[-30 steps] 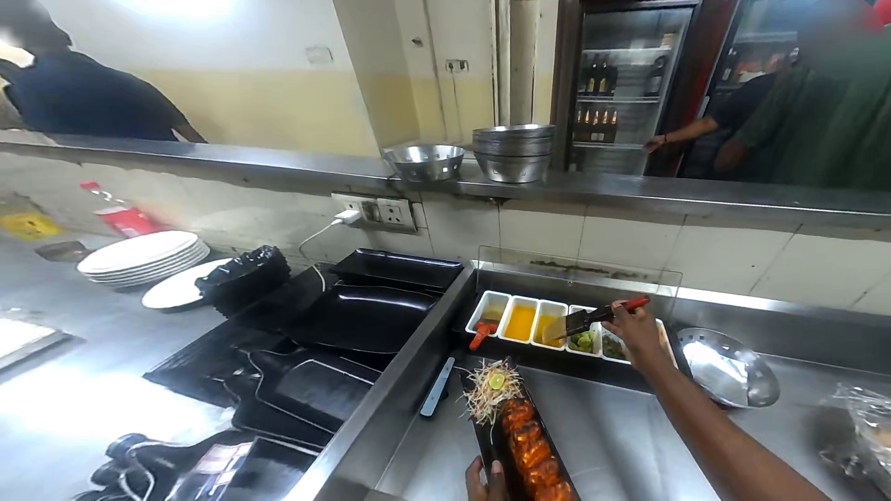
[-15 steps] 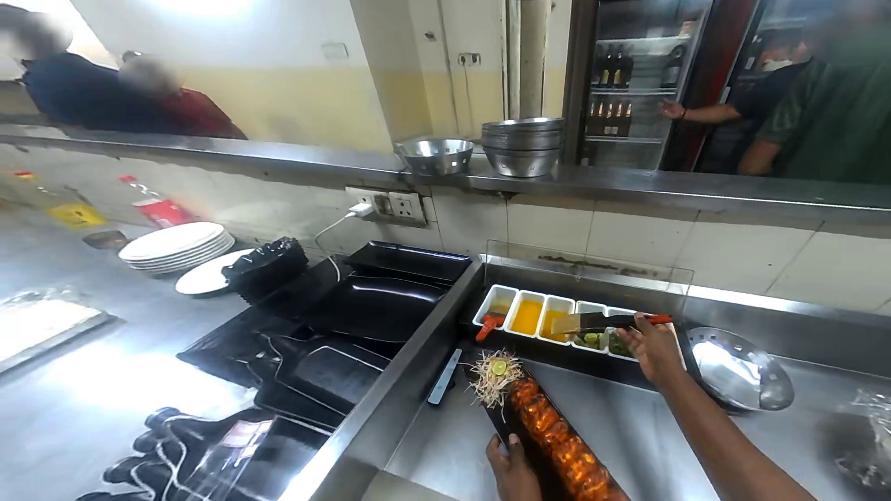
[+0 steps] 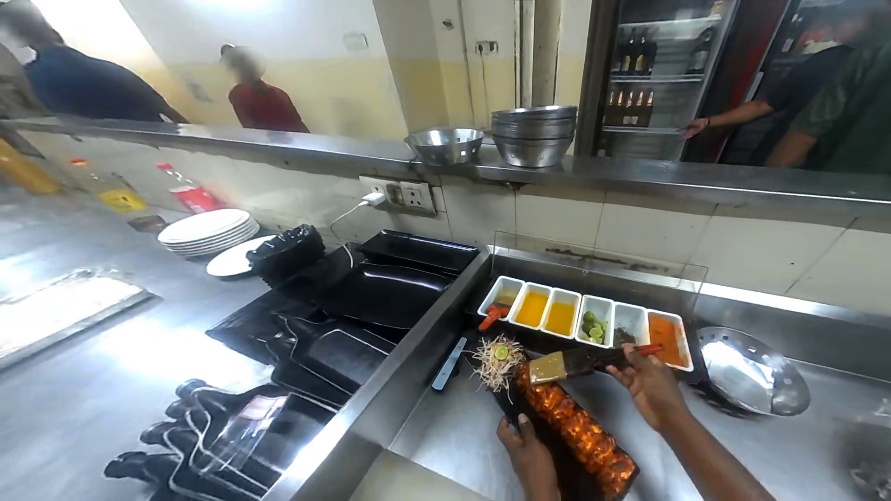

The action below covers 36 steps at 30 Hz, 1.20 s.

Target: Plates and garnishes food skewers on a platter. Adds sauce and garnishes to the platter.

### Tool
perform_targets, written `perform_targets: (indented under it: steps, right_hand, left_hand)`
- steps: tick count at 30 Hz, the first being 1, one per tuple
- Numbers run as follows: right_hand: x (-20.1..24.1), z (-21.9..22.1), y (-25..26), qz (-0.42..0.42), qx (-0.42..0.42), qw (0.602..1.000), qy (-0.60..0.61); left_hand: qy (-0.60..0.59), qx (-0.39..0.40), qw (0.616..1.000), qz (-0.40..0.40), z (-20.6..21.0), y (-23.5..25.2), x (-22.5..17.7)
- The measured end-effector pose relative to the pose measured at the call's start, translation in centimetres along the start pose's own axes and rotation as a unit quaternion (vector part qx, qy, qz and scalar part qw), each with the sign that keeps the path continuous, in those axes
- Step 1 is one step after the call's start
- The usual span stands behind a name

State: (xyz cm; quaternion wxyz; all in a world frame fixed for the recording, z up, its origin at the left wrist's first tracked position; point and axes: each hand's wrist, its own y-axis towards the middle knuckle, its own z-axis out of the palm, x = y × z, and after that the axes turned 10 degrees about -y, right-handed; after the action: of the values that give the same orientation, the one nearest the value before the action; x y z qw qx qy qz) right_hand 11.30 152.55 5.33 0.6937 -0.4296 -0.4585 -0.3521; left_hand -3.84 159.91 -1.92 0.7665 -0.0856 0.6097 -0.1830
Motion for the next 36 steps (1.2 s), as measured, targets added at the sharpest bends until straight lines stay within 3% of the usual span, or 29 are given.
perform_targets:
  steps: [19, 22, 27, 36]
  right_hand:
    - [-0.2, -8.8, -7.7, -0.029, 0.001, 0.998, 0.057]
    - [-0.7, -9.4, -8.4, -0.028, 0.021, 0.999, 0.022]
    - [-0.1, -7.4, -6.9, -0.075, 0.044, 0.996, 0.024]
    - [0.5, -1.4, -2.8, -0.03, 0.062, 0.998, -0.006]
  left_hand:
    - [-0.016, 0.032, 0.999, -0.013, -2.0, -0.2, -2.1]
    - [-0.014, 0.027, 0.999, -0.02, -2.2, -0.1, -2.4]
    - [-0.009, 0.029, 0.999, -0.028, -2.4, -0.5, -2.8]
    - [0.011, 0.046, 0.999, -0.019, -2.6, -1.0, -3.3]
